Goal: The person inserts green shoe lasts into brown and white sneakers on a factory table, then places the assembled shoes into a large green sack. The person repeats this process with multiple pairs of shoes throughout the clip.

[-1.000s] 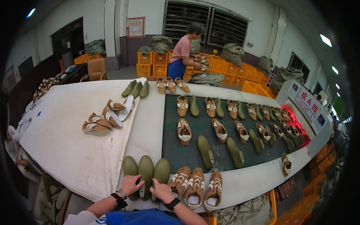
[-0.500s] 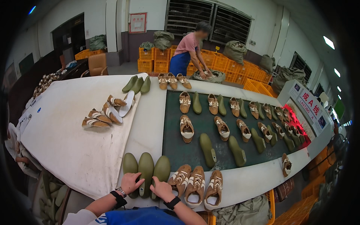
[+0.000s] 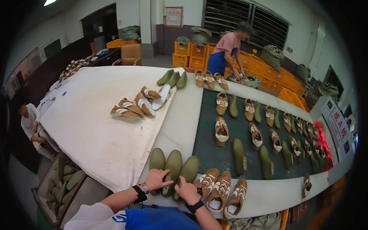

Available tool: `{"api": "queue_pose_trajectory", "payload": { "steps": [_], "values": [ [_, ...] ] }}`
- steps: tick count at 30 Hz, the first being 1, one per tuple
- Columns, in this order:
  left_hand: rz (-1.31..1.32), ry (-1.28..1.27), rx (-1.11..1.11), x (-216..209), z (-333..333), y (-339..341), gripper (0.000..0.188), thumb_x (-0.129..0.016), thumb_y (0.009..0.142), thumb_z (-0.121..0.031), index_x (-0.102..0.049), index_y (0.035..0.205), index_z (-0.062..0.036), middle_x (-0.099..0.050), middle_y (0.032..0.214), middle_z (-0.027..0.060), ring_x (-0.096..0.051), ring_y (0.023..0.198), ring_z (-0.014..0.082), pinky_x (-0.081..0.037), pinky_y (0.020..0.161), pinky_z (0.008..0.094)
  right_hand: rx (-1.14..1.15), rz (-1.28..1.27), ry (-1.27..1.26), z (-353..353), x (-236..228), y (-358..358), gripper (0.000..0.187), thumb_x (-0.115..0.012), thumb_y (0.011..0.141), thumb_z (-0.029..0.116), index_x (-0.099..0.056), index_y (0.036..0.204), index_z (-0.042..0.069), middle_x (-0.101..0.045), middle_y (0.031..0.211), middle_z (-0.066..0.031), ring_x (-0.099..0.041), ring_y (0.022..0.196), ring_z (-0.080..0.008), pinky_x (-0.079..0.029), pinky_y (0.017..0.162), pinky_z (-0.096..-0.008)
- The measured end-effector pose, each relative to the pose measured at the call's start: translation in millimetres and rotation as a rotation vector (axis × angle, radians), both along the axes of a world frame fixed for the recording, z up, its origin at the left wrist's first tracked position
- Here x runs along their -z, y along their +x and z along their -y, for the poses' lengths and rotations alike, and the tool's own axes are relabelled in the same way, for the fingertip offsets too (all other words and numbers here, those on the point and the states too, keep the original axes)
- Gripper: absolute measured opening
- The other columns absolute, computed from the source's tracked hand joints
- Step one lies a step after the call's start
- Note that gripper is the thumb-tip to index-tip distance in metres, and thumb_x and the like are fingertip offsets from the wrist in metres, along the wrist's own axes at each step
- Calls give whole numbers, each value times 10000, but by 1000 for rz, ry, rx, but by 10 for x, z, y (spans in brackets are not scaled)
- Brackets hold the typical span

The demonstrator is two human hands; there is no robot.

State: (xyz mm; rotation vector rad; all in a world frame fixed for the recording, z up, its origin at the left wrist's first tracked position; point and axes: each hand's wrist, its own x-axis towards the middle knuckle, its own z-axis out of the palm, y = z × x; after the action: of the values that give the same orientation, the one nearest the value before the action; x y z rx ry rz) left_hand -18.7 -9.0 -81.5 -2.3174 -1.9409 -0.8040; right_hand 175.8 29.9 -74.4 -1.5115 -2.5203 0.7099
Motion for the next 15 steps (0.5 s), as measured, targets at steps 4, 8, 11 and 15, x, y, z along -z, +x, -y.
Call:
{"api": "queue_pose_trajectory", "payload": {
  "steps": [4,8,11,15],
  "values": [
    [-2,-21,-11,32,-27,1,544,-684,749,-521,-650,1034,-58,-627,724,96,-607,690,274,-462,717,389,13,-28,-63,-17,5,14,515,-546,837,419,-472,1272,153,-666,767,-203,-655,744,-392,-523,672,-482],
    [10,-20,2,53,-35,8,547,-652,770,-540,-652,1036,-62,-627,676,103,-610,648,267,-467,746,381,7,-36,-149,-38,-67,49,563,-565,830,440,-439,1310,174,-666,787,-201,-658,761,-384,-522,688,-467],
    [1,-26,7,46,-34,14,540,-647,780,-531,-651,1041,-58,-631,659,105,-617,631,261,-468,763,378,-33,35,-175,-45,-109,62,617,-599,813,417,-405,1339,157,-669,806,-208,-656,778,-383,-520,688,-471],
    [-16,-51,8,26,-31,16,534,-644,785,-525,-651,1043,-58,-629,641,103,-620,625,258,-470,766,378,-37,35,-220,-37,-83,68,658,-621,792,429,-381,1347,169,-664,816,-205,-651,787,-391,-516,700,-469]
  ]
}}
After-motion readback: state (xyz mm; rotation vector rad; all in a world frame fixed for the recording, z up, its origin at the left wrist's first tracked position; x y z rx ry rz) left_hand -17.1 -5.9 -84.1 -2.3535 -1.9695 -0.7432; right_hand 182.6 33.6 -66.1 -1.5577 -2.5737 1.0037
